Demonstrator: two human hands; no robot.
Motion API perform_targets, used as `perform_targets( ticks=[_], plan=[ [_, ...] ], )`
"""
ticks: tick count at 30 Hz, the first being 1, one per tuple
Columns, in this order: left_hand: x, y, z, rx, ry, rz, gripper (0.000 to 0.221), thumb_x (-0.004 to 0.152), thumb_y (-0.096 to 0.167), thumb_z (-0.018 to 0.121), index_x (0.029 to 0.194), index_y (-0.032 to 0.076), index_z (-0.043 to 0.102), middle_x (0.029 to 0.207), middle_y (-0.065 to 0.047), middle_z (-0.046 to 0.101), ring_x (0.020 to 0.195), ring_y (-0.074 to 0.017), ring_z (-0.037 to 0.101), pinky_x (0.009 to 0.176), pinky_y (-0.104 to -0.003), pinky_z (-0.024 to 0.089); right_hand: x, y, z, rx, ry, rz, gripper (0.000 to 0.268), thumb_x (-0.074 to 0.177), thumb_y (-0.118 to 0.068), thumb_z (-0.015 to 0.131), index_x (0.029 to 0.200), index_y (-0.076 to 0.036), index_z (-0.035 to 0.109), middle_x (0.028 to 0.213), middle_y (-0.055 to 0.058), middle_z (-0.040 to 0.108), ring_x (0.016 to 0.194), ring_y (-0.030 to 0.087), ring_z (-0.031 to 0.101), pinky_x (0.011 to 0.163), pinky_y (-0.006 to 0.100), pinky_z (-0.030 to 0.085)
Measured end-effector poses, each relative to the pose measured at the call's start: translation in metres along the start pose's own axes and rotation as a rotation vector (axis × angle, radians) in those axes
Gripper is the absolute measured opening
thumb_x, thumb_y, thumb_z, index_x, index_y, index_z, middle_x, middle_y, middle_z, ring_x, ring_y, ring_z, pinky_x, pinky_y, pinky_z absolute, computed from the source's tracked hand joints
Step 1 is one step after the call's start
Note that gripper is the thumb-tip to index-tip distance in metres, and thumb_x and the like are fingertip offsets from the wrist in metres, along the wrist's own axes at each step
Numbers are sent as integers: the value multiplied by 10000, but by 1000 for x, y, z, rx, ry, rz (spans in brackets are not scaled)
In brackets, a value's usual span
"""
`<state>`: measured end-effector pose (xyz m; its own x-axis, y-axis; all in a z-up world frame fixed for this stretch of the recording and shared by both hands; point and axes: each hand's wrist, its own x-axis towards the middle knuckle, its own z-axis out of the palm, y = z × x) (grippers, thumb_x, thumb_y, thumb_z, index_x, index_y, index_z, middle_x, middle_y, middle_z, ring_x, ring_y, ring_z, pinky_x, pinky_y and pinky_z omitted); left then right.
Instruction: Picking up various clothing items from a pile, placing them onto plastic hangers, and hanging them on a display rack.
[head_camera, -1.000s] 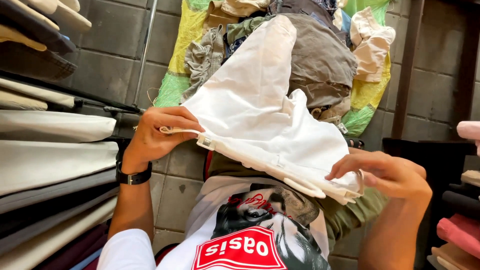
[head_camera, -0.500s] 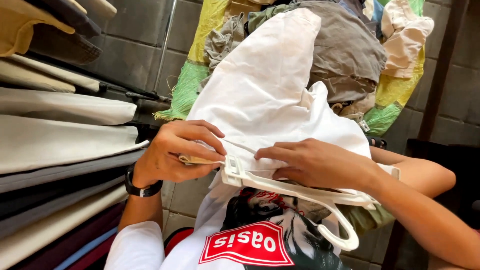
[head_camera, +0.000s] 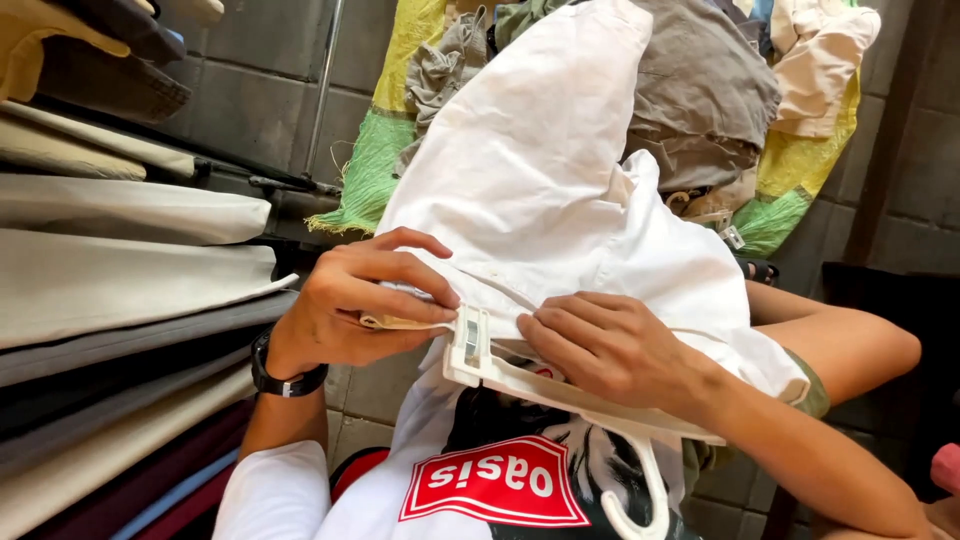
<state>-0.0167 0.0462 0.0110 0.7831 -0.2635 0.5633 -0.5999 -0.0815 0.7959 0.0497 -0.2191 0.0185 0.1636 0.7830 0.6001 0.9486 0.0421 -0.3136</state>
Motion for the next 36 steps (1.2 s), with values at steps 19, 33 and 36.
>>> perform_targets(
  ticks=[19, 33, 36],
  plan=[
    [-14, -1, -16, 23, -245, -155, 172, 986, 56, 569, 875, 56, 700, 817, -49, 694, 696, -199, 630, 1004, -508, 578, -93, -45, -59, 844, -739, 501, 1063, 914, -788, 299, 1600, 19, 206, 1706, 201, 187, 1574, 472, 54, 1232, 602, 63],
    [-1, -3, -27, -118, -429, -100, 65, 913, 115, 717, 947, 85, 763, 867, -69, 737, 819, -193, 736, 914, -394, 582, -116, -8, -69, 291, -655, 881, 526, 947, -421, 588, 1439, -235, 592, 1410, 44, 663, 1242, 282, 619, 998, 421, 453],
    [3, 3, -29, -48, -424, -129, 53, 924, 112, 698, 913, 99, 748, 861, -55, 719, 770, -178, 696, 910, -388, 551, -100, 17, -36, 473, -973, 817, 928, 906, -507, 718, 1637, -270, 197, 1682, 129, 251, 1507, 326, 310, 1161, 440, 280]
  ],
)
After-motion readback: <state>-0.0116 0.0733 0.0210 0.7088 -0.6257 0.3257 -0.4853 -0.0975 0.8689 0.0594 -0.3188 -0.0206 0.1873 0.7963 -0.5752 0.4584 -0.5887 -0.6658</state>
